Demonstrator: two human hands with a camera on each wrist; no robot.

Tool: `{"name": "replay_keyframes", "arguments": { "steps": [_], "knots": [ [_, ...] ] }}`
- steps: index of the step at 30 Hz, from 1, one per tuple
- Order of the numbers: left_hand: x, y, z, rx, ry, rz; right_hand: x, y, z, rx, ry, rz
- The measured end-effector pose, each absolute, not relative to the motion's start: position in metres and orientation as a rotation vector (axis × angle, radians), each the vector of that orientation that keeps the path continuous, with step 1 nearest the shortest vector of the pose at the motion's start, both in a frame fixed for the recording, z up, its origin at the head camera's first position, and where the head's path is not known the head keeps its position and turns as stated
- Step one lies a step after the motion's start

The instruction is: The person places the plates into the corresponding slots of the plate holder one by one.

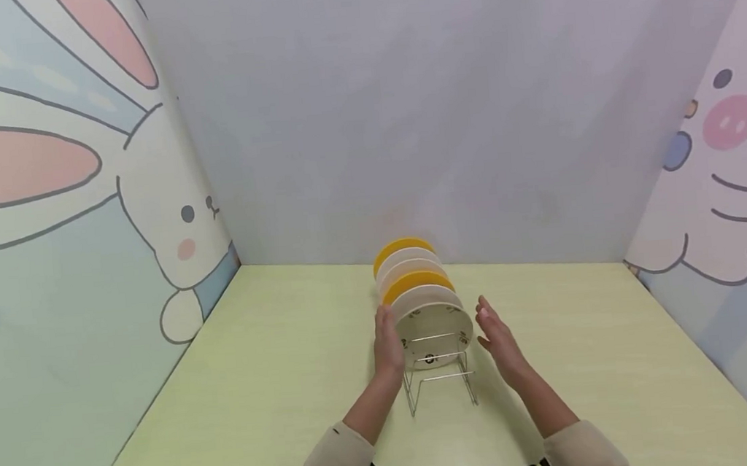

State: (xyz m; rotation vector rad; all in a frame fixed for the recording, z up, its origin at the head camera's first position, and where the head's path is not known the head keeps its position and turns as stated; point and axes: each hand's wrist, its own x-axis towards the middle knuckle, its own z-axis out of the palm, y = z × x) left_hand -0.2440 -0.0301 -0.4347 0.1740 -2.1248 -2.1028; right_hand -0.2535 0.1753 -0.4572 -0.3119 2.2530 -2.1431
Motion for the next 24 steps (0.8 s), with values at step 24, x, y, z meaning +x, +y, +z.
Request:
{"name": "replay_keyframes", "arguments": {
  "steps": [24],
  "knots": [
    [-0.260,-0.048,-0.439,-0.101,-2.228,-2.153,-0.229,0.128,-0.461,-0.135,2.286,-2.248]
  ]
}}
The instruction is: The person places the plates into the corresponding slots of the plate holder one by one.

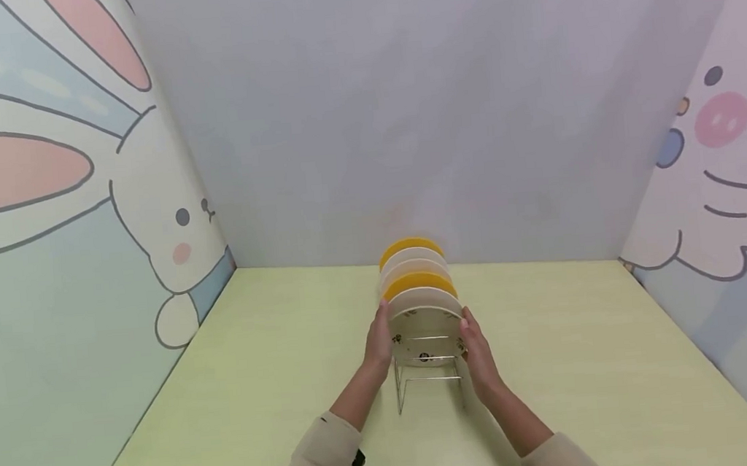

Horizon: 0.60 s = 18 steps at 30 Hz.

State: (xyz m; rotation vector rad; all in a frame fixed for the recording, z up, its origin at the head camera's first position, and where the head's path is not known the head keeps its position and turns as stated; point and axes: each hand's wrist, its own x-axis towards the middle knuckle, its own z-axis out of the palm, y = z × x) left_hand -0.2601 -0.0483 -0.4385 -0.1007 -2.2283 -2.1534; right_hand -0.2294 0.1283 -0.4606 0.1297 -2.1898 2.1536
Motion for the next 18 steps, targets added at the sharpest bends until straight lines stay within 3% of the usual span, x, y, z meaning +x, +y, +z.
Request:
{"name": "replay_keyframes", "arguments": {
  "steps": [7,18],
  "knots": [
    [-0.274,-0.064,-0.445,-0.130,-2.295,-2.202,-0.222,0.118,-0.460,0.108,-2.201,2.138],
    [-0.270,-0.062,-0.443,-0.130,-2.296,-2.231,-0.230,0.124,-0.459,0.132,-2.264,2.083]
  ]
}}
